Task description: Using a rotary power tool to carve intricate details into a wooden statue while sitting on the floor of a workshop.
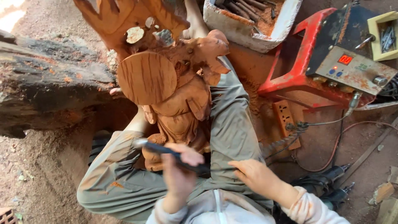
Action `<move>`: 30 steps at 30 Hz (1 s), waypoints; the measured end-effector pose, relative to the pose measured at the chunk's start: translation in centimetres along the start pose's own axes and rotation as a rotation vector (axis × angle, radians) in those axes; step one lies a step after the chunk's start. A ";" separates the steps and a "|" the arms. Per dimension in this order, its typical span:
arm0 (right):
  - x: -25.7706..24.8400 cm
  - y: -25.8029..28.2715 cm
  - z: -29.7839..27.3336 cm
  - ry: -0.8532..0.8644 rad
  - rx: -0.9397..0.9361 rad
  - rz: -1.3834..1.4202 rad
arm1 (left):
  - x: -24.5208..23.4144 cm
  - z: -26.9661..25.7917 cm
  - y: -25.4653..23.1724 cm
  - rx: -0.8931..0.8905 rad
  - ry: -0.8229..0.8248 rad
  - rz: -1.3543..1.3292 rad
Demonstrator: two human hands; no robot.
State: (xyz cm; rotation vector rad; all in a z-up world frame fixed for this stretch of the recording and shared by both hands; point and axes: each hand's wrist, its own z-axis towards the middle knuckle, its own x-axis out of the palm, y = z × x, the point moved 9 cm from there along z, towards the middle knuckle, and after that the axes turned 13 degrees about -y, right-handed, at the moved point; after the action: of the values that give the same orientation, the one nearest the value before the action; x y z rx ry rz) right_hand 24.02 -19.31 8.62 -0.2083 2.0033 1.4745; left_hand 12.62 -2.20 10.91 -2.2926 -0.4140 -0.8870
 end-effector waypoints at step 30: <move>-23.1 -19.0 -5.7 -0.896 0.271 -0.115 | -5.8 -7.4 -23.3 0.547 0.393 0.235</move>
State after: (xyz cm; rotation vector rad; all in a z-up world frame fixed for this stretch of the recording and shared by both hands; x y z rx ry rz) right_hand 49.01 -36.69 7.60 0.3867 1.3842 0.9452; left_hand -6.56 9.92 21.61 -1.5861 -0.1767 -0.9385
